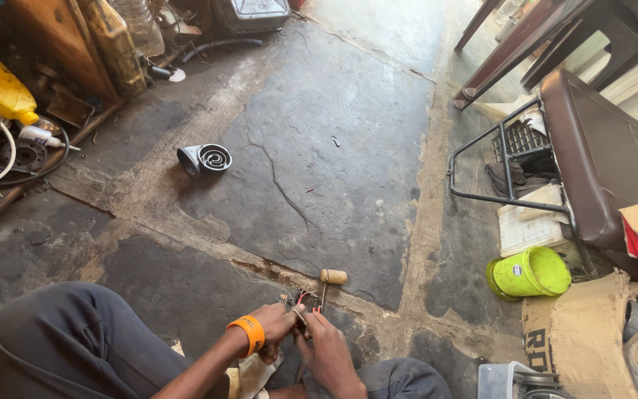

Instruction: The person sits on the workshop floor repairing a small electrical component with multicolored wires. They hold the component, use a screwdriver on its terminals, and reposition and adjust the wires and parts while working on it.

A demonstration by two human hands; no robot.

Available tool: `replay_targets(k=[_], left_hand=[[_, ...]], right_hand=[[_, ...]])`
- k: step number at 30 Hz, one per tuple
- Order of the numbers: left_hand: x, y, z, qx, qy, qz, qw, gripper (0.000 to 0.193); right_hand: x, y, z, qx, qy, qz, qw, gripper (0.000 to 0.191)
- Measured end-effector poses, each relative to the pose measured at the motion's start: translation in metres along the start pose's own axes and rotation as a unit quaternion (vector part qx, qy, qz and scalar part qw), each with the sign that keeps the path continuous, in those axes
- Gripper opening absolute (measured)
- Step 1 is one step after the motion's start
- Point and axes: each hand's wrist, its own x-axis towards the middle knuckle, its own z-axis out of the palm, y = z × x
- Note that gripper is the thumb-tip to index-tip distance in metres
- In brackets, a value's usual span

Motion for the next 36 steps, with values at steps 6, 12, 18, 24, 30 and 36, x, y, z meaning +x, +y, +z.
replay_targets(k=[6,12,18,24,30,36], left_hand=[[-0.024,0.003,-0.012,-0.123,-0.139,-0.089,0.979,0.075],[-0.034,0.007,-0.021,-0.146,-0.214,-0.045,0.965,0.077],[-0.028,0.006,-0.019,-0.133,-0.190,-0.017,0.973,0.076],[-0.005,-0.002,-0.005,-0.131,-0.150,0.068,0.978,0.070],[0.005,-0.007,0.010,-0.229,-0.148,0.144,0.951,0.049],[-0.004,0.010,0.011,-0.194,-0.032,0.291,0.936,0.038]], right_hand=[[-0.003,0.004,0.002,0.038,-0.042,-0.018,0.998,0.011],[-0.003,0.001,0.001,0.080,-0.049,-0.041,0.995,0.008],[-0.003,0.000,0.002,0.086,-0.019,-0.011,0.996,0.013],[-0.003,0.004,0.004,0.060,0.049,-0.048,0.996,0.012],[-0.002,0.006,0.007,0.087,0.098,0.030,0.991,0.019],[-0.003,0.014,0.013,0.172,0.132,0.063,0.974,0.021]])
